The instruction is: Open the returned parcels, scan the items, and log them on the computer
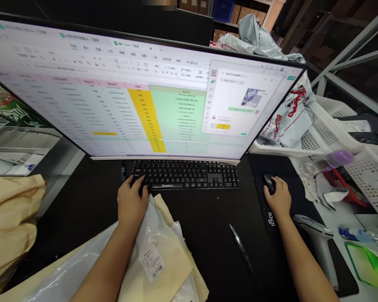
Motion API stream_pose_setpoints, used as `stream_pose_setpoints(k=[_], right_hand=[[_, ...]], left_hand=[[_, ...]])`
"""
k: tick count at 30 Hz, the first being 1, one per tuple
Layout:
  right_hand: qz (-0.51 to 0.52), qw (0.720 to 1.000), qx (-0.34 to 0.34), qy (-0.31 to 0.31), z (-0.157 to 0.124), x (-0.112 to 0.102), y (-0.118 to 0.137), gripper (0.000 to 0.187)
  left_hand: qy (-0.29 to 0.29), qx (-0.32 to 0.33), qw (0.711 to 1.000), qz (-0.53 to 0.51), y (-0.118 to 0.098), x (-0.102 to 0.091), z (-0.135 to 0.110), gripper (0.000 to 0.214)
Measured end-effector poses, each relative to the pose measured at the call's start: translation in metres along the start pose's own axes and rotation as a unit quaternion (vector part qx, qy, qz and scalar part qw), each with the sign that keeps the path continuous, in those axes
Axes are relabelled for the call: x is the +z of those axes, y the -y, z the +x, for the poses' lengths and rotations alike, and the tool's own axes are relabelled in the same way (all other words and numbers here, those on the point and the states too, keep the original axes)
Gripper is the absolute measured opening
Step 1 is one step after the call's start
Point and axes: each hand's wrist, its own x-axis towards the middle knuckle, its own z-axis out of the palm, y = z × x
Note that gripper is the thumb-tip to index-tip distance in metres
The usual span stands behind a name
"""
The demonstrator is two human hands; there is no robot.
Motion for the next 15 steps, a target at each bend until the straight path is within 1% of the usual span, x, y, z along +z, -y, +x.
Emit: stream_pose_setpoints(k=[3,5,7,9,10,12,13,15], right_hand=[[0.002,1.0,0.0,-0.005,0.001,-0.001,0.002,0.045],[0.008,1.0,0.005,-0.004,0.001,-0.003,0.005,0.046],[0.012,1.0,0.014,-0.001,0.002,-0.006,0.007,0.048],[0.01,1.0,0.024,0.003,0.002,-0.008,0.008,0.054],[0.006,1.0,0.029,0.001,0.002,-0.009,0.008,0.057],[-0.001,0.999,0.031,-0.016,0.001,-0.012,0.01,0.061],[-0.001,0.999,0.021,-0.028,-0.001,-0.014,0.013,0.061],[0.012,0.998,-0.016,-0.051,-0.006,-0.023,0.023,0.059]], left_hand=[[-0.002,-0.004,1.0,0.008,-0.003,-0.002,0.001,0.043],[0.005,-0.002,1.0,0.018,-0.012,-0.009,0.005,0.044],[0.026,0.009,0.999,0.031,-0.024,-0.024,0.009,0.045],[0.057,0.026,0.997,0.039,-0.036,-0.046,0.008,0.045],[0.073,0.038,0.996,0.039,-0.041,-0.059,0.003,0.046],[0.107,0.066,0.992,0.031,-0.048,-0.086,-0.019,0.048],[0.127,0.079,0.988,0.025,-0.051,-0.1,-0.037,0.051],[0.179,0.096,0.979,0.018,-0.055,-0.125,-0.083,0.062]])
